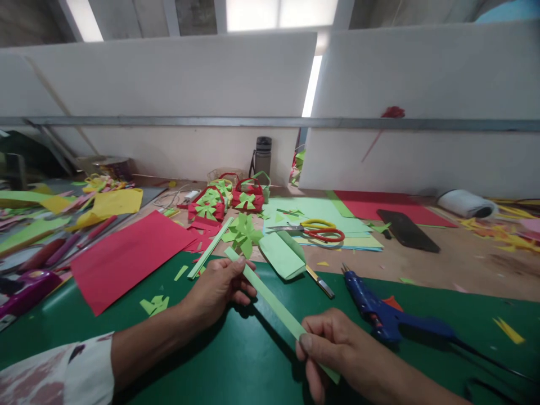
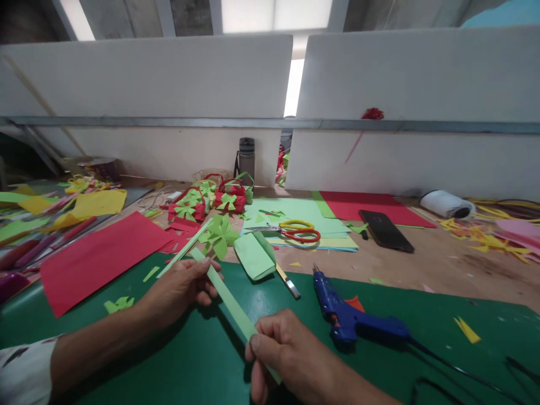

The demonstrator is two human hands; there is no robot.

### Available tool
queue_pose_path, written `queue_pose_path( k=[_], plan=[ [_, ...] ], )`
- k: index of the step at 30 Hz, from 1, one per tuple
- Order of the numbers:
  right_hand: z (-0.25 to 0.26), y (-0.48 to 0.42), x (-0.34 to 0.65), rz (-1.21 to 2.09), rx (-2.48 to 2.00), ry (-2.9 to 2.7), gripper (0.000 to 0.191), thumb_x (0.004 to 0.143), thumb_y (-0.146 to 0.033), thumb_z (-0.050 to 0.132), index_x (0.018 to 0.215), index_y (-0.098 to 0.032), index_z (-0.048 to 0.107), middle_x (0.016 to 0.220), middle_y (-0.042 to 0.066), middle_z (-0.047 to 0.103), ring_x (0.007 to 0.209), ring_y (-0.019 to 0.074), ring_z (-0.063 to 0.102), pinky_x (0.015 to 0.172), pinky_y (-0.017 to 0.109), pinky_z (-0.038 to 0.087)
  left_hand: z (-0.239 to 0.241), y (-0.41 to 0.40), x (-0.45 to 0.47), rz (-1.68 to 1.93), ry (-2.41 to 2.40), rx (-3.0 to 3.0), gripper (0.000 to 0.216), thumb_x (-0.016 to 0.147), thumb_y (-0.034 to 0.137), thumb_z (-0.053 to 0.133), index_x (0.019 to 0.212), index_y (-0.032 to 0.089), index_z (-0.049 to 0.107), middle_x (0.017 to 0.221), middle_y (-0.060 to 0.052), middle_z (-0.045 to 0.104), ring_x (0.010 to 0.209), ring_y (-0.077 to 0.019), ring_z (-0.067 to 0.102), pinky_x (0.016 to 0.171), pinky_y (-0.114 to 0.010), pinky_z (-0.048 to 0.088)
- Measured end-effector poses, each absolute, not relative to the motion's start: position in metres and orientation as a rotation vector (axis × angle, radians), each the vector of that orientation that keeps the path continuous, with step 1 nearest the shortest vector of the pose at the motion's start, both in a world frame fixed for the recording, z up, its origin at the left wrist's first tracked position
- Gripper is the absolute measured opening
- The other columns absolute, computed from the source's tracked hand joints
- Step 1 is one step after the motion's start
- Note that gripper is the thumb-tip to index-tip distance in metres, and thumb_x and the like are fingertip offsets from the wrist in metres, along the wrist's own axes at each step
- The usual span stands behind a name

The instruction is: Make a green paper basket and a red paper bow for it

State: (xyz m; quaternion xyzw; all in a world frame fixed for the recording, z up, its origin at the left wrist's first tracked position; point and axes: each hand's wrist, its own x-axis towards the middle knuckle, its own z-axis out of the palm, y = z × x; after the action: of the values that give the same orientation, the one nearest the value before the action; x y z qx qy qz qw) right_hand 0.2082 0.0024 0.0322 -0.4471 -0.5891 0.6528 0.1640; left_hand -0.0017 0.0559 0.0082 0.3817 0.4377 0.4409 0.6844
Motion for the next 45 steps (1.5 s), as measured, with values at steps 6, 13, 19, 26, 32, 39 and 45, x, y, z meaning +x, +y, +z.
queue_pose_path(
  k=[6, 13, 19, 26, 32, 39, 45],
  plan=[
    [0.033, 0.006, 0.209, 1.896, -1.278, -1.687, 0.017, 0.075, -0.032, 0.048, 0.065, -0.018, 0.052, 0.049, -0.002, 0.059, 0.041, 0.0087, 0.038, 0.051, 0.021, 0.033, 0.007, 0.059, -0.004, 1.027, 1.01, 0.863, 0.027, 0.08, 0.037, 0.061, 0.086, 0.011, 0.057, 0.058, -0.002, 0.061, 0.049, -0.0115, 0.059, 0.041, -0.017, 0.047],
    [0.032, 0.007, 0.208, 1.946, -1.256, -1.59, 0.016, 0.072, -0.032, 0.049, 0.067, -0.017, 0.051, 0.048, -0.001, 0.059, 0.041, 0.0078, 0.04, 0.052, 0.022, 0.035, 0.015, 0.061, -0.006, 1.073, 1.05, 0.815, 0.024, 0.088, 0.034, 0.046, 0.087, 0.012, 0.055, 0.061, -0.002, 0.06, 0.049, -0.0113, 0.059, 0.04, -0.018, 0.048],
    [0.027, 0.006, 0.206, 1.936, -1.306, -1.502, 0.028, 0.075, -0.045, 0.049, 0.071, -0.017, 0.05, 0.046, -0.001, 0.058, 0.039, 0.0087, 0.046, 0.049, 0.022, 0.034, 0.016, 0.059, -0.007, 1.104, 1.02, 0.777, 0.026, 0.09, 0.032, 0.042, 0.086, 0.011, 0.056, 0.059, -0.002, 0.057, 0.048, -0.0118, 0.057, 0.04, -0.02, 0.048],
    [0.023, 0.007, 0.204, 1.962, -1.316, -1.518, 0.024, 0.073, -0.041, 0.05, 0.074, -0.017, 0.053, 0.043, -0.004, 0.057, 0.035, 0.0081, 0.047, 0.044, 0.019, 0.032, 0.011, 0.037, 0.008, 0.829, 0.93, 0.951, 0.035, 0.081, 0.043, 0.06, 0.095, 0.01, 0.059, 0.056, -0.003, 0.061, 0.048, -0.0123, 0.058, 0.043, -0.019, 0.047],
    [0.023, 0.006, 0.204, 1.956, -1.309, -1.491, 0.019, 0.07, -0.035, 0.052, 0.071, -0.017, 0.053, 0.044, -0.003, 0.059, 0.037, 0.0082, 0.05, 0.043, 0.018, 0.034, 0.009, 0.032, 0.011, 0.847, 0.885, 0.946, 0.034, 0.082, 0.041, 0.058, 0.08, 0.008, 0.062, 0.055, -0.005, 0.062, 0.046, -0.0109, 0.057, 0.043, -0.018, 0.046],
    [0.023, 0.005, 0.204, 1.96, -1.307, -1.459, 0.022, 0.071, -0.039, 0.052, 0.07, -0.017, 0.053, 0.044, -0.003, 0.059, 0.037, 0.0074, 0.05, 0.043, 0.018, 0.034, 0.008, 0.037, 0.009, 0.892, 0.859, 0.886, 0.03, 0.079, 0.038, 0.062, 0.082, 0.009, 0.06, 0.057, -0.005, 0.062, 0.048, -0.0128, 0.059, 0.042, -0.02, 0.048],
    [0.024, 0.005, 0.206, 1.967, -1.292, -1.492, 0.025, 0.071, -0.04, 0.052, 0.073, -0.016, 0.053, 0.047, -0.001, 0.06, 0.04, 0.0075, 0.052, 0.045, 0.018, 0.036, 0.01, 0.036, 0.008, 0.928, 0.903, 0.843, 0.032, 0.078, 0.039, 0.061, 0.089, 0.009, 0.058, 0.053, -0.004, 0.061, 0.044, -0.0123, 0.057, 0.044, -0.021, 0.049]
  ],
)
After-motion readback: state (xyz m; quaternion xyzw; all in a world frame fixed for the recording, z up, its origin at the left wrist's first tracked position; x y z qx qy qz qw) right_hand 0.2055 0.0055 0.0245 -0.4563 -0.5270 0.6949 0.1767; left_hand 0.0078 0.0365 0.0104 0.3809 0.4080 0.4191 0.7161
